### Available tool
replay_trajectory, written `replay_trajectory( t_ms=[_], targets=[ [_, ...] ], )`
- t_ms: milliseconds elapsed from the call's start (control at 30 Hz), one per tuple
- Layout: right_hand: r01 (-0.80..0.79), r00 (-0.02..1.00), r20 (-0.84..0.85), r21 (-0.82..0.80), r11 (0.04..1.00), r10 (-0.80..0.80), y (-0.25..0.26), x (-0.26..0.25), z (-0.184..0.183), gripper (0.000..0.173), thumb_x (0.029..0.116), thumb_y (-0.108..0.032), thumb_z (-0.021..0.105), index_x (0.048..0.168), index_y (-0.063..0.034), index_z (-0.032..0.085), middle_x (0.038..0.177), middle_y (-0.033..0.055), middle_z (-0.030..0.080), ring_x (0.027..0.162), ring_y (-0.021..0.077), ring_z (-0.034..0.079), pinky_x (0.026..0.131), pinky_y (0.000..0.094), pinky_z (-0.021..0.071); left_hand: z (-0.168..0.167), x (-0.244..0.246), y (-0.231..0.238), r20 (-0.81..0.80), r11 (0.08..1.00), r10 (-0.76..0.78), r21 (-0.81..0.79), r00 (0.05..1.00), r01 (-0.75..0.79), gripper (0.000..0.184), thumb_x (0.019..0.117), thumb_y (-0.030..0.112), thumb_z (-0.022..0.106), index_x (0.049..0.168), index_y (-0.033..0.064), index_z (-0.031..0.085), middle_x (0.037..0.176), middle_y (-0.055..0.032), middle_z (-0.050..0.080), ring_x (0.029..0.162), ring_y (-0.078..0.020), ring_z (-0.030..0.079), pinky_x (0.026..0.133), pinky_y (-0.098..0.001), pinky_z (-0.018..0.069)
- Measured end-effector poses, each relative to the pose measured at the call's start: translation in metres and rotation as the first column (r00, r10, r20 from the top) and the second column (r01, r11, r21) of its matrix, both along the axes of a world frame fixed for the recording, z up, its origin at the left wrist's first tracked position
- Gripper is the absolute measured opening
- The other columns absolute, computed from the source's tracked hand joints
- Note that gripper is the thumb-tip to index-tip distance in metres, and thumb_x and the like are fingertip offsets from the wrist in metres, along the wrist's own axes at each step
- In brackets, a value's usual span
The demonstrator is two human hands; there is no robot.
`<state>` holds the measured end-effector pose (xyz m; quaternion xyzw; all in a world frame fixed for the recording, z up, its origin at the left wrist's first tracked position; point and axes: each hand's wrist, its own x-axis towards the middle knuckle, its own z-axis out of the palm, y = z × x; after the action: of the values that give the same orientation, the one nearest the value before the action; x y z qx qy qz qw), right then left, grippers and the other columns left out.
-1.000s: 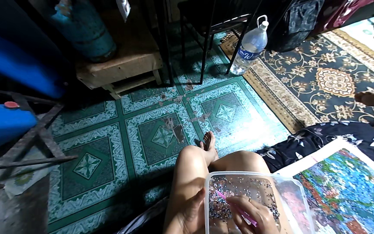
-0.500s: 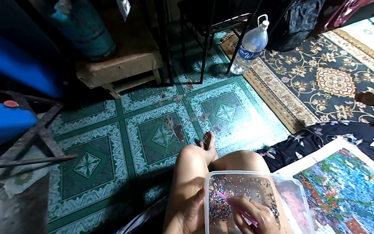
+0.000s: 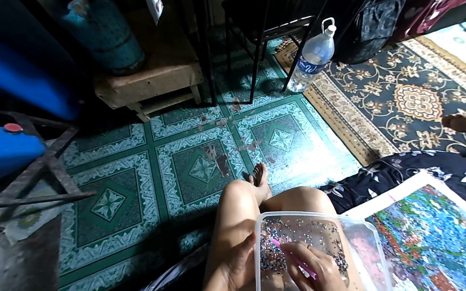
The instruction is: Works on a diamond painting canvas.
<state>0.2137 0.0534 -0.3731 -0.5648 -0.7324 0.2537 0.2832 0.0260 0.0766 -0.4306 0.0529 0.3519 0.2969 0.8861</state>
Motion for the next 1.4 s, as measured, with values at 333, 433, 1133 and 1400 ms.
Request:
replay_trajectory(
  t_ms=[333, 433, 1133, 1400],
  targets=[
    [0.024, 0.996, 0.091, -0.03, 0.999, -0.021, 0.006, -0.01, 0.004, 0.016, 0.0892, -0.014, 0.063, 0.093, -0.0021, 0.074, 0.076, 0.0118, 0.071, 0.059, 0.0219, 0.067, 0.052, 0.0353, 0.054, 0.009, 0.001, 0.003, -0.085, 0.999, -0.012, -0.052, 0.996, 0.008, 0.039, 0.1005, 0.041, 0.048, 0.118, 0.0078, 0.056, 0.098, -0.0019, 0.074, 0.093, -0.0118, 0.072, 0.084, -0.0325, 0.0605],
    [0.03, 0.995, 0.096, -0.02, 0.999, -0.028, 0.007, -0.012, 0.002, 0.016, 0.088, -0.014, 0.062, 0.093, -0.0024, 0.073, 0.075, 0.0113, 0.07, 0.058, 0.0216, 0.067, 0.05, 0.0352, 0.0533, 0.009, 0.001, 0.002, -0.064, 0.999, -0.006, -0.052, 0.998, 0.002, 0.04, 0.099, 0.043, 0.052, 0.118, 0.0081, 0.057, 0.097, -0.0019, 0.074, 0.093, -0.012, 0.072, 0.084, -0.0327, 0.0604],
    [0.072, 0.644, -0.626, -0.522, 0.85, -0.439, 0.007, 0.01, 0.009, 0.017, 0.0966, 0.0, 0.051, 0.098, -0.0053, 0.067, 0.087, -0.0039, 0.075, 0.064, 0.0027, 0.067, 0.06, 0.0212, 0.0579, 0.0, -0.003, 0.0, 0.061, 0.999, -0.026, 0.022, 0.998, 0.025, 0.081, 0.0669, 0.071, 0.08, 0.121, 0.0134, 0.063, 0.109, -0.003, 0.075, 0.104, -0.0158, 0.071, 0.091, -0.0368, 0.0594],
    [0.034, 0.261, -0.663, -0.72, 0.693, -0.702, 0.008, 0.027, 0.024, 0.035, 0.1058, -0.003, 0.034, 0.093, -0.0077, 0.066, 0.078, 0.0026, 0.076, 0.059, 0.0064, 0.068, 0.055, 0.02, 0.0568, 0.002, 0.0, 0.0, -0.057, 0.997, -0.02, 0.079, 0.998, 0.025, 0.053, 0.1045, 0.052, 0.033, 0.129, 0.0099, 0.053, 0.114, -0.0026, 0.072, 0.108, -0.014, 0.069, 0.093, -0.0363, 0.0581]
  ],
)
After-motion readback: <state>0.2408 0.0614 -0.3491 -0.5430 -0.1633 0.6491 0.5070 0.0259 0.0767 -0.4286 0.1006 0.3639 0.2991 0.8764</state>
